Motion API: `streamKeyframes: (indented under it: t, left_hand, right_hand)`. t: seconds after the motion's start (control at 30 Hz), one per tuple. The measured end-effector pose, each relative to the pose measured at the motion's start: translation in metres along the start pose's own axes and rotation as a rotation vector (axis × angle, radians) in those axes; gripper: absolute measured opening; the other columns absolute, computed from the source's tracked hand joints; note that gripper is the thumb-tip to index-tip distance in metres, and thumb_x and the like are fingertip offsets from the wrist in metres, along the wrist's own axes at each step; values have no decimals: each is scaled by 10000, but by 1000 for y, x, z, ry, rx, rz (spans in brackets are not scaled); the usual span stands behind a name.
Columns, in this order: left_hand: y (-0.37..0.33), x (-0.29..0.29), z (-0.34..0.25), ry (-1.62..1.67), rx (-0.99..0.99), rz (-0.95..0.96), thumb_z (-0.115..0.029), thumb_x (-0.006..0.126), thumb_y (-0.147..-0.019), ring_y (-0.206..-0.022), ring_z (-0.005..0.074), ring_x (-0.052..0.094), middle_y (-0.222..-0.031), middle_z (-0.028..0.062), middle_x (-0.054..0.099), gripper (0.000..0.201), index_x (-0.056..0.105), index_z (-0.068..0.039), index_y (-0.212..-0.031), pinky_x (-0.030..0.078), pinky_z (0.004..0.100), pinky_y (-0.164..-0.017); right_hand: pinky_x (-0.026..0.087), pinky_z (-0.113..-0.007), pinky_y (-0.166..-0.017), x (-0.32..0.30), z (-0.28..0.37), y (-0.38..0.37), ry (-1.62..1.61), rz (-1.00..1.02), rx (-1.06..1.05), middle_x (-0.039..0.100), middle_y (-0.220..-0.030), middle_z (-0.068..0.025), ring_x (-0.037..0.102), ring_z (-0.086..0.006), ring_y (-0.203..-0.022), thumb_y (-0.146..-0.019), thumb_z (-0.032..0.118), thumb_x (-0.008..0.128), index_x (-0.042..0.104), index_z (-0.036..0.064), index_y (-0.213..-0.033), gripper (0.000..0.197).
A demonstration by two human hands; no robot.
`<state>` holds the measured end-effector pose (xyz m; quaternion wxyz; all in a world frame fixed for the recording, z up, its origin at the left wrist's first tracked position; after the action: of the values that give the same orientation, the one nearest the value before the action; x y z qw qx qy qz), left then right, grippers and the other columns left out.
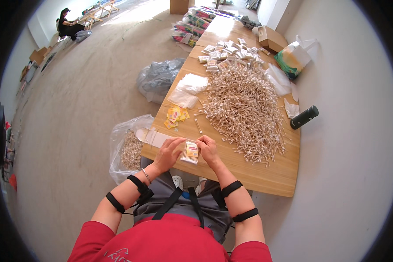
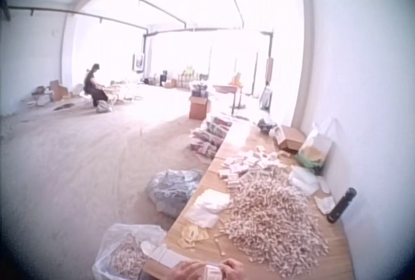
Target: Packaging bunches of cotton swabs into small plastic bags.
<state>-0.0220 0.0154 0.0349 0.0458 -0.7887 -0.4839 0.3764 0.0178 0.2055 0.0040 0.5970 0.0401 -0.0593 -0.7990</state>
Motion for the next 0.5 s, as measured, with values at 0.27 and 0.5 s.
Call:
streamKeyframes:
  t: [0.27, 0.5]
  left_hand:
    - [-1, 0, -19, 16, 317, 46, -53, 745, -669, -1128, 248, 563, -1117, 50, 652, 375, 682, -151, -1026, 430, 381, -967]
    - [1, 2, -24, 79, 184, 54, -122, 731, -725, -1029, 200, 627, -1028, 33, 687, 280, 690, -153, -1000, 428, 378, -964]
  right_hand:
    - [423, -193, -558, 12, -2, 8, -230, 184, 246, 594, -707, 8, 544, -54, -629, -871, 94, 563, 600, 52, -794, 96]
    - [377, -225, -410, 14, -10, 11, -174, 159, 366, 572, -651, 9, 502, -69, -501, -862, 101, 546, 584, 86, -787, 86]
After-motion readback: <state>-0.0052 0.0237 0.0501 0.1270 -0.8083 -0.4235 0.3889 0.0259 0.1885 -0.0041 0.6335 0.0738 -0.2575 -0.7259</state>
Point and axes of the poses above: each hand's wrist, its own y-axis away from the middle knuckle, its own x-axis out of the palm, z = x × y, the point moved 2 cm from there along -y, towards the middle knuckle
